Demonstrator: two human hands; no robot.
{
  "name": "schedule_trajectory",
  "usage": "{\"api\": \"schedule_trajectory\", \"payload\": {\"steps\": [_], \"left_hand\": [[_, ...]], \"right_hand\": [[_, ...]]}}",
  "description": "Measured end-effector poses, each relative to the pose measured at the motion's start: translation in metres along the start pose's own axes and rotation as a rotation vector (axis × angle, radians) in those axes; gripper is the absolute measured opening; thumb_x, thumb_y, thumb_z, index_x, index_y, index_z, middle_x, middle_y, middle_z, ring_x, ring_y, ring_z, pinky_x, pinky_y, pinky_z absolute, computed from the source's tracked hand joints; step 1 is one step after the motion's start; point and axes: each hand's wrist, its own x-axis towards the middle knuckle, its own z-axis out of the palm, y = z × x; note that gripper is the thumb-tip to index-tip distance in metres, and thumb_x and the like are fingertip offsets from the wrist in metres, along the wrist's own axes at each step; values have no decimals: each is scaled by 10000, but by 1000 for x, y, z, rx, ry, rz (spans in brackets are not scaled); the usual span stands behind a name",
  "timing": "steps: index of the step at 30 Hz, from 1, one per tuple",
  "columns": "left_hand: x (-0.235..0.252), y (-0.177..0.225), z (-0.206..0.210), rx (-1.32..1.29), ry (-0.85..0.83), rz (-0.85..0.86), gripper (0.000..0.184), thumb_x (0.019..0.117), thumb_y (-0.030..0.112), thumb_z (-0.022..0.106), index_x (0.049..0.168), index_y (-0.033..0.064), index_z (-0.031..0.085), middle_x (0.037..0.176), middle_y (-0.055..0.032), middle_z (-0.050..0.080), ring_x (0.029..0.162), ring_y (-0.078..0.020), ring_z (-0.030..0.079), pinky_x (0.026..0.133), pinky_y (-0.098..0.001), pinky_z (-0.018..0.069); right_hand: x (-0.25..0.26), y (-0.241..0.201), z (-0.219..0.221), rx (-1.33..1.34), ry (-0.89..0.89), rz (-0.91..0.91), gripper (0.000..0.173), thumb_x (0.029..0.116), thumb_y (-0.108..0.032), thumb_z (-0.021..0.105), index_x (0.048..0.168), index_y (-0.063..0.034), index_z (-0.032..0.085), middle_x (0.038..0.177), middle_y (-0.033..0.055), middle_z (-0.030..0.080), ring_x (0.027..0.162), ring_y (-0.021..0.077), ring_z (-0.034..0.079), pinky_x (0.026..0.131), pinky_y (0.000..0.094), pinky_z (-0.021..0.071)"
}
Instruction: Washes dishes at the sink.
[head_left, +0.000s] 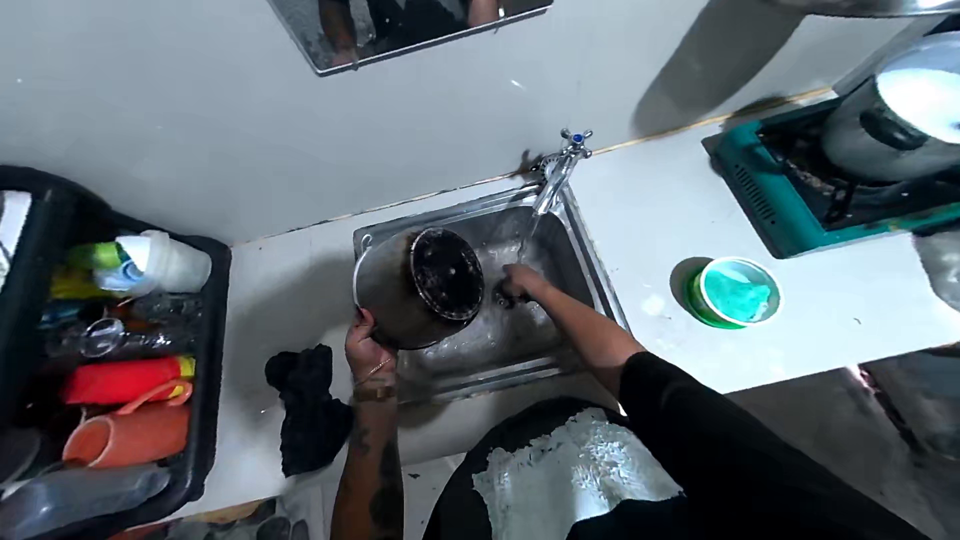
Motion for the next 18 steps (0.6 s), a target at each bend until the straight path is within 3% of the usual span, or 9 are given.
{"api": "schedule_trajectory", "payload": {"steps": [2, 4, 5, 8, 10, 12, 14, 16, 18], "left_hand": [[-3, -1, -2, 8, 23, -14, 276, 1105, 123, 293, 1126, 71, 563, 910, -23, 676, 853, -114, 686, 788, -331, 593], [-5, -5, -5, 24, 58, -44, 249, 1101, 117, 318, 1153, 66, 556, 935, -26, 666, 860, -114, 678, 789, -329, 587], [-6, -6, -4, 39, 76, -57, 242, 1102, 120, 334, 1186, 57, 552, 966, -31, 653, 878, -114, 665, 804, -331, 575], [-9, -10, 5, 113, 112, -84, 201, 1087, 111, 417, 1220, 55, 557, 994, -16, 638, 888, -83, 645, 810, -306, 563], [-4, -15, 11, 192, 101, -94, 197, 1069, 96, 475, 1233, 30, 561, 1031, -41, 625, 910, -98, 623, 829, -324, 545], [-2, -19, 18, 306, 52, -98, 173, 1046, 74, 513, 1196, 15, 577, 1031, -47, 614, 910, -100, 604, 835, -325, 531], [-1, -21, 30, 439, -21, -80, 116, 1021, 49, 545, 1104, 7, 615, 972, -33, 608, 865, -84, 586, 812, -306, 519], [-3, -24, 40, 559, -168, -26, 152, 996, -10, 555, 1126, -42, 626, 993, -63, 621, 870, -80, 580, 822, -290, 512], [-5, -38, 44, 735, -369, 113, 147, 952, -20, 630, 1074, -97, 658, 965, -116, 678, 861, -107, 635, 828, -310, 548]], "right_hand": [[-14, 6, 6, 10, 126, 29, 481, 950, -172, 671, 1370, 17, 536, 1221, 314, 625, 1087, 478, 641, 903, 650, 509], [-39, 21, 20, -27, 178, 19, 622, 992, -153, 612, 1548, -16, 367, 1384, 325, 531, 1238, 491, 568, 1031, 618, 469], [-55, 34, 29, -84, 93, -4, 620, 996, -134, 590, 1553, 6, 357, 1426, 342, 493, 1297, 505, 520, 1077, 623, 429], [-88, 55, 24, -203, -303, 34, 406, 1003, -160, 613, 1325, 85, 584, 1345, 336, 572, 1280, 482, 536, 1061, 651, 400], [-91, 46, 0, -212, -236, 73, 378, 1006, -110, 588, 1327, 90, 579, 1369, 333, 558, 1313, 468, 519, 1100, 611, 391], [-94, 50, 7, -186, -34, 92, 442, 998, -66, 564, 1420, 58, 522, 1445, 326, 495, 1364, 485, 467, 1129, 593, 386], [-103, 59, 23, -250, -139, 73, 443, 969, -93, 623, 1370, 79, 552, 1409, 338, 524, 1325, 510, 495, 1079, 652, 408], [-107, 49, 15, -291, -301, 48, 384, 968, -124, 650, 1280, 95, 605, 1339, 332, 575, 1282, 490, 533, 1054, 657, 408], [-116, 37, -4, -205, -231, 62, 353, 984, -130, 634, 1261, 88, 616, 1302, 322, 599, 1256, 467, 559, 1058, 630, 418]]}}
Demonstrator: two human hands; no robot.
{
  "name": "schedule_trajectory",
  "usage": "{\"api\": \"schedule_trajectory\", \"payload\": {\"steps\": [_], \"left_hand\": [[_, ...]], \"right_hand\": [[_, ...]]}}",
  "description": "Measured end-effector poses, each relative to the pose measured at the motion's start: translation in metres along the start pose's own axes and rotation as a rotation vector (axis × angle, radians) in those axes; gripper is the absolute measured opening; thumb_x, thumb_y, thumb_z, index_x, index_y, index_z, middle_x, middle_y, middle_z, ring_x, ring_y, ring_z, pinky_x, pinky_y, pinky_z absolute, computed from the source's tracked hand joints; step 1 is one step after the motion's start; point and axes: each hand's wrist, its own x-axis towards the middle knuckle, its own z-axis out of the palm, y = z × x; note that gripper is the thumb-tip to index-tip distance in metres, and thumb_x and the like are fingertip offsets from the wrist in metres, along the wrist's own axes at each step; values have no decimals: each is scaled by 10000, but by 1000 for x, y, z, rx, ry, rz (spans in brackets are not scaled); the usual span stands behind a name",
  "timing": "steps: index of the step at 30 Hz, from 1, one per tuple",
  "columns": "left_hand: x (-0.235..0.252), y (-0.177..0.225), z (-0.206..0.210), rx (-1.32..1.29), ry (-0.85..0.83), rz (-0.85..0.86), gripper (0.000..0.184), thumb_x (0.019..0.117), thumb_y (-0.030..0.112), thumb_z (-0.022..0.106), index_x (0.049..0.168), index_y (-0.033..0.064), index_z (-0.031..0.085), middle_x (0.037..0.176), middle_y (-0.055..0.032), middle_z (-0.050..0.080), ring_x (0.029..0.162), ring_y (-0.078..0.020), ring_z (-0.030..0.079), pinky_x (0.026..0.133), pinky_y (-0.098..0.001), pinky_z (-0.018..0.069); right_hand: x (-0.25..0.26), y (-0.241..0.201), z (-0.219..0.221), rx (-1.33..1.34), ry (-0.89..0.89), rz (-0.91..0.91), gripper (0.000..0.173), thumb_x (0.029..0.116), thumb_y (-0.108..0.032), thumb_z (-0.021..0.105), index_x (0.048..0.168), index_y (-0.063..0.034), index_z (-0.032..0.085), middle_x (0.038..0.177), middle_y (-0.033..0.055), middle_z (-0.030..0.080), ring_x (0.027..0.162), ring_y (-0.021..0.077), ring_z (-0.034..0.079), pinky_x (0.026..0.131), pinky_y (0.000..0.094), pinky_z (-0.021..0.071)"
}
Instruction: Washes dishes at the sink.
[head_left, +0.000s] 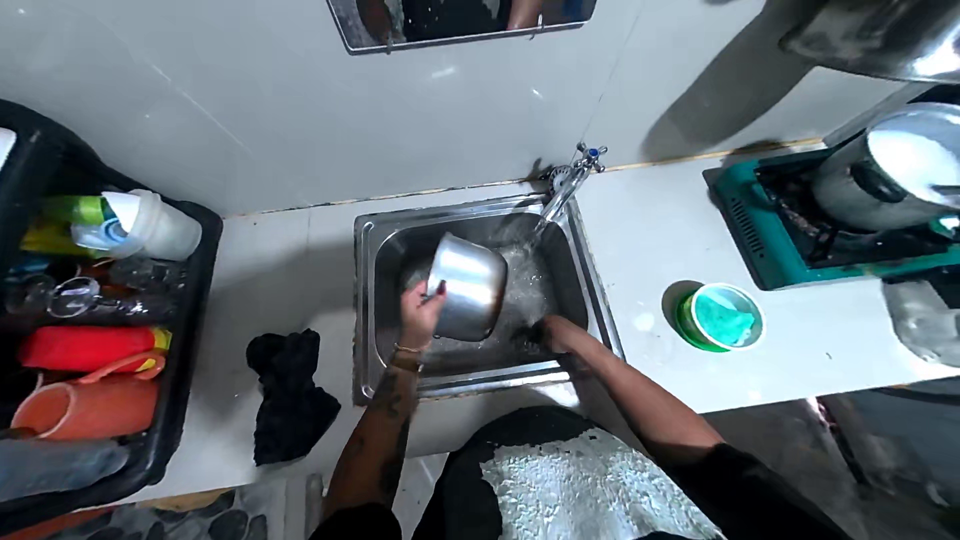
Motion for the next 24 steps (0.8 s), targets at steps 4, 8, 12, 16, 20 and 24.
{"api": "schedule_trajectory", "payload": {"steps": [4, 8, 12, 16, 20, 24], "left_hand": [[-12, -16, 27, 627, -537, 218, 253, 1012, 109, 576, 1089, -97, 702, 1035, -279, 716, 1069, -420, 686, 1005, -571, 496], [-8, -77, 44, 799, -806, 666, 227, 1002, 35, 524, 1029, -83, 716, 941, -258, 738, 984, -431, 723, 1110, -570, 421], [16, -101, 40, 919, -1038, 604, 266, 1036, 43, 516, 1215, -34, 697, 1224, -238, 700, 1284, -442, 586, 1225, -623, 202], [28, -97, 31, 684, -729, 368, 564, 929, 313, 711, 1429, 75, 602, 1550, -181, 481, 1521, -397, 293, 1232, -669, 65], [54, -97, 69, 429, -260, -115, 833, 966, 260, 718, 1614, 49, 240, 1615, -235, 347, 1464, -396, 394, 1199, -545, 337], [61, -94, 96, 523, -461, -320, 842, 972, -22, 562, 1659, 190, 123, 1546, -229, 455, 1386, -388, 501, 1148, -536, 408]], "right_hand": [[-26, 26, -26, 298, 480, 64, 510, 985, -117, 616, 1452, 42, 490, 1307, 316, 607, 1217, 461, 599, 1049, 607, 447], [-27, 69, -23, 840, 698, -33, 801, 888, 3, 695, 1588, -77, 315, 1203, 213, 682, 967, 225, 698, 859, 387, 575], [-29, 58, -17, 1303, 626, -2, 514, 927, 72, 604, 1421, -12, 490, 1087, 128, 662, 801, 131, 653, 698, 299, 568], [1, 33, -12, 1151, 524, 75, 342, 914, -70, 724, 1220, 28, 608, 987, 123, 679, 821, 149, 654, 746, 336, 565], [58, -12, -6, 356, 330, 150, 403, 985, -255, 668, 1208, 81, 647, 1212, 287, 656, 1167, 406, 634, 1015, 565, 483], [148, -22, 15, 70, 236, 413, 457, 1016, -161, 570, 1407, 61, 487, 1390, 270, 559, 1266, 421, 581, 999, 552, 506]]}}
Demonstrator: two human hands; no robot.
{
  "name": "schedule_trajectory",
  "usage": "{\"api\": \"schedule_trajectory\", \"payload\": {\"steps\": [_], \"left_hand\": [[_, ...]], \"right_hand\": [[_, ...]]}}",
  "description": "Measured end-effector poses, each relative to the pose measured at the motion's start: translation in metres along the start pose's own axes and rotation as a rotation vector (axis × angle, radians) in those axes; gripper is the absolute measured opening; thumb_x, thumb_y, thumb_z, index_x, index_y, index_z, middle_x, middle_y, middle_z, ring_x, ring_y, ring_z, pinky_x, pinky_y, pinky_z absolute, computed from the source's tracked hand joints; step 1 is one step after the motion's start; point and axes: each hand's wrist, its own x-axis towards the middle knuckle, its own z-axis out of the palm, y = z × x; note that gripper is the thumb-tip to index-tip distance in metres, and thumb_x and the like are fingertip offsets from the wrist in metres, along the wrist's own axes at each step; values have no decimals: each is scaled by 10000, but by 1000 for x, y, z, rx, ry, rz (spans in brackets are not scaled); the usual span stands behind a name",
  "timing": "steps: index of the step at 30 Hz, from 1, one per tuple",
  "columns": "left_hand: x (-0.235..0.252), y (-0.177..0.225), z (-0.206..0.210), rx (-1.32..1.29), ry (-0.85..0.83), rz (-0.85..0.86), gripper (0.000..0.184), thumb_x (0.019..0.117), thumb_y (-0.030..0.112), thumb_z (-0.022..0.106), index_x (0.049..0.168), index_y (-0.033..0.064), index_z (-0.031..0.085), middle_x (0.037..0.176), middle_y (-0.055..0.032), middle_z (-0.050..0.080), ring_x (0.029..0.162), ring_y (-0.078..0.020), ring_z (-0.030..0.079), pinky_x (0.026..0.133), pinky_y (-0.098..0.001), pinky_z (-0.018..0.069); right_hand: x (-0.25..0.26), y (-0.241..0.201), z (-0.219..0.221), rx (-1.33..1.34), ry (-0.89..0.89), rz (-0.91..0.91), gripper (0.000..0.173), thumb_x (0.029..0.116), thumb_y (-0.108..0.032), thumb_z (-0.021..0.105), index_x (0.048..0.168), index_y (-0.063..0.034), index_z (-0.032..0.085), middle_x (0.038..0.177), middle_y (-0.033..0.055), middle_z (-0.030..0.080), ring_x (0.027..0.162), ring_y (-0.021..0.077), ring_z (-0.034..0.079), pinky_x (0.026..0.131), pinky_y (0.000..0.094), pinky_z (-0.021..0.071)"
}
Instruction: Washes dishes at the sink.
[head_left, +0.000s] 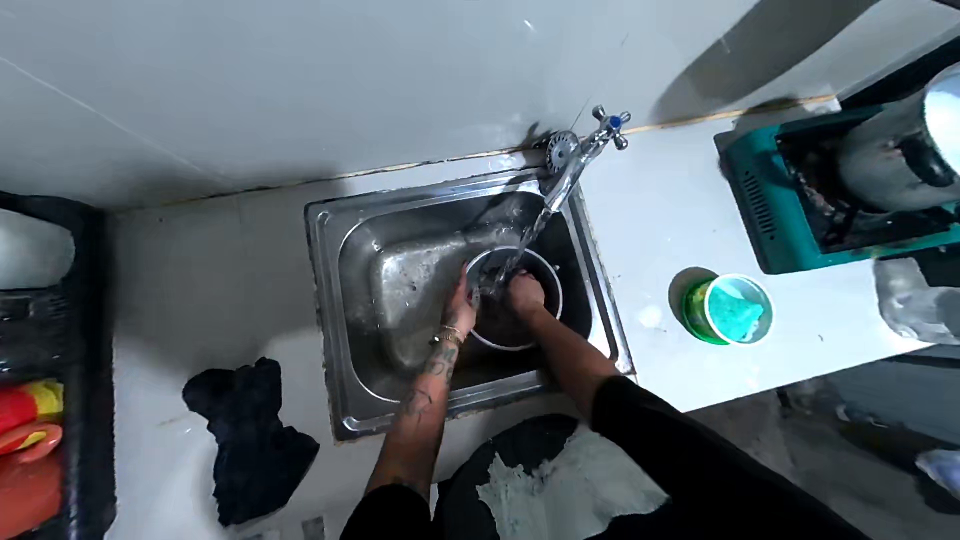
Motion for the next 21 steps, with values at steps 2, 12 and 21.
{"api": "schedule_trajectory", "payload": {"steps": [2, 12, 21], "left_hand": [[0, 3, 4, 14, -28, -10, 867, 944, -57, 556, 1658, 177, 123, 1551, -229, 451, 1416, -376, 470, 1179, -514, 375], [10, -2, -6, 13, -37, -68, 695, 1039, 15, 462, 1651, 203, 192, 1456, -235, 553, 1334, -404, 552, 1128, -546, 426], [5, 5, -1, -10, -14, -86, 702, 1020, -11, 489, 1642, 187, 232, 1382, -259, 600, 1275, -432, 588, 1089, -568, 451]], "right_hand": [[18, -15, 9, 8, -8, 22, 465, 1048, -180, 517, 1451, 43, 450, 1385, 265, 568, 1272, 413, 582, 1010, 554, 498], [-16, 4, 10, -430, -381, -601, 632, 973, -160, 636, 1533, -25, 376, 1485, 325, 424, 1316, 522, 478, 1005, 645, 459], [-3, -1, 31, -128, -260, -383, 702, 956, -233, 681, 1507, 52, 353, 1445, 302, 489, 1242, 441, 584, 1023, 566, 489]]}}
